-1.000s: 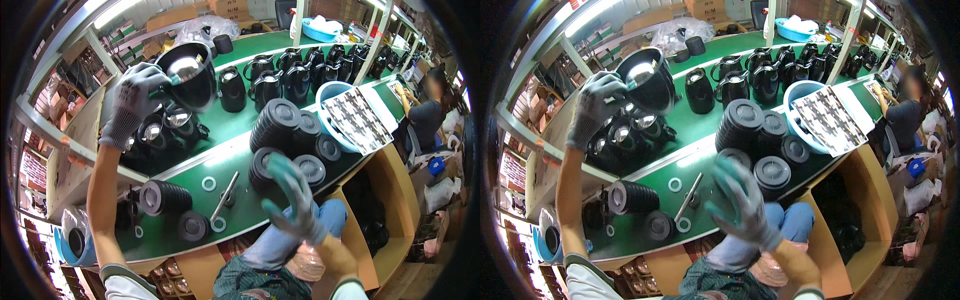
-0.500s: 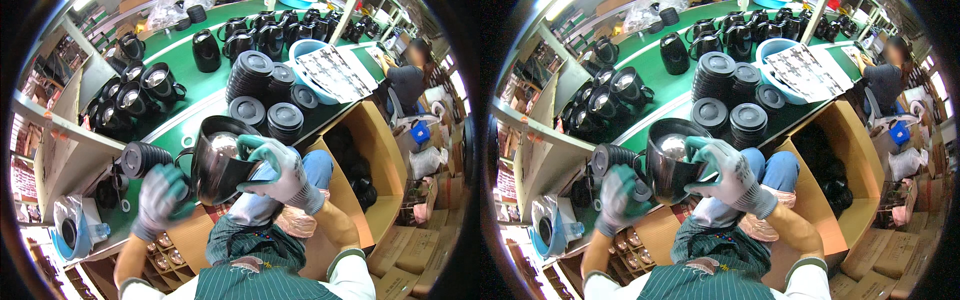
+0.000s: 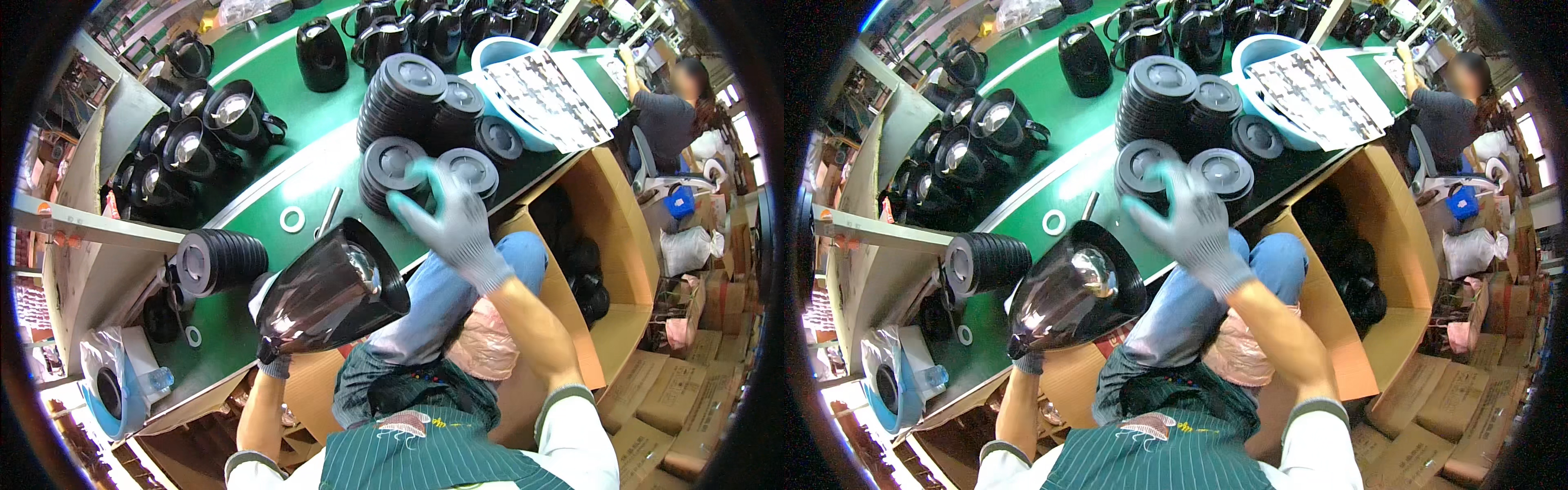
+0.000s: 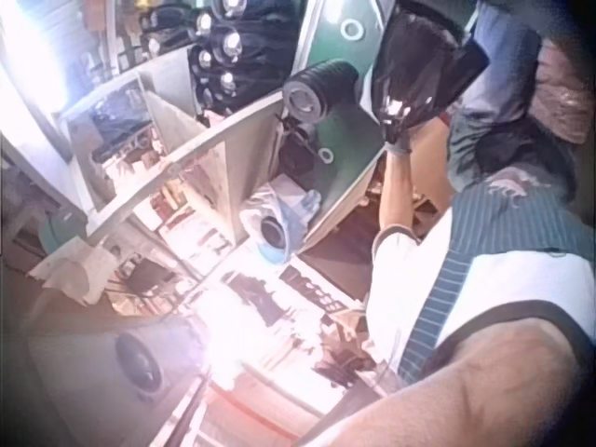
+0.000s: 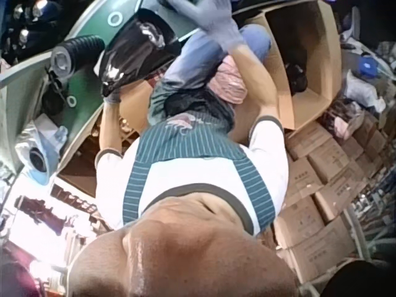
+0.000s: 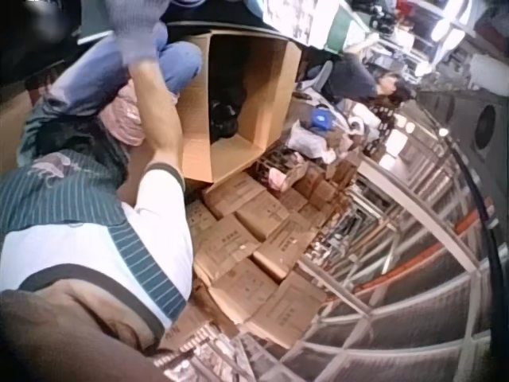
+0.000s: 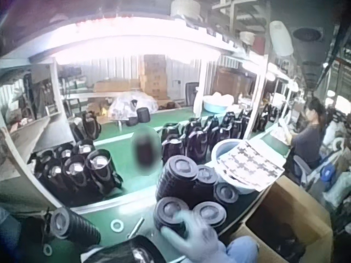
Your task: The person sits on the floor and repeatedly assembles black kettles by inserting a metal inner pot into the kettle body, then securing a black lid with a metal tool. The person handles the kettle body, inner pot, and lid one at a time, placing finished units aside.
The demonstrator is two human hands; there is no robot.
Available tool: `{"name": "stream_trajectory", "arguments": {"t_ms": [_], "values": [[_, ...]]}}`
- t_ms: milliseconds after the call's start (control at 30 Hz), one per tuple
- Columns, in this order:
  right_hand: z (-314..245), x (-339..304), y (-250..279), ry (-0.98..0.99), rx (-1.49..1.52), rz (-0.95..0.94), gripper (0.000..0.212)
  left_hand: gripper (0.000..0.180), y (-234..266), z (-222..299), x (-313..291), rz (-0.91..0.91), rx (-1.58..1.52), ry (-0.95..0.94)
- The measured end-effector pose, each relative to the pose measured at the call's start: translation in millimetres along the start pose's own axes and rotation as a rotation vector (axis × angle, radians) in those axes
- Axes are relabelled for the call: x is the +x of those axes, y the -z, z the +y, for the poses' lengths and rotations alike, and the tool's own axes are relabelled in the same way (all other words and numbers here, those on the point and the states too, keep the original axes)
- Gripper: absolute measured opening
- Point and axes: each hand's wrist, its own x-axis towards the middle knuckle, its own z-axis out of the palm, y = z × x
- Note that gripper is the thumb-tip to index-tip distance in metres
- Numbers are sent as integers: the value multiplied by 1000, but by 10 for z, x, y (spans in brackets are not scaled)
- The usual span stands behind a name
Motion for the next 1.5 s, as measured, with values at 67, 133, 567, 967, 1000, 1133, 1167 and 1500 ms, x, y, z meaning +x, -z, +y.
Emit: {"name": "stream_trajectory", "arguments": {"t_ms": [67, 133, 567, 967, 1000, 1133, 1167, 1500], "values": [[200, 384, -356, 39, -510, 210, 103, 49, -65, -333, -90, -31, -166, 133], [345, 632, -654, -86, -715, 50, 122, 52, -114, -544, -134, -39, -243, 204], [28, -459, -51, 353, 640, -264, 115, 71, -211, -997, -41, -238, -380, 267], [50, -939, 353, 551, 522, -119, 113, 72, -470, 44, 237, -727, 232, 27], [70, -978, 352, 524, 537, -95, 113, 69, -521, 58, 239, -721, 50, 92], [103, -1068, 288, 413, 672, -10, 111, 64, -190, -479, 89, -592, 261, 92], [119, -1105, 258, 353, 735, 1, 109, 64, 81, -586, 32, -498, 586, -8], [105, -1150, 341, -72, 1072, -180, 71, 45, -680, 1209, 481, -14, 690, -741]]}}
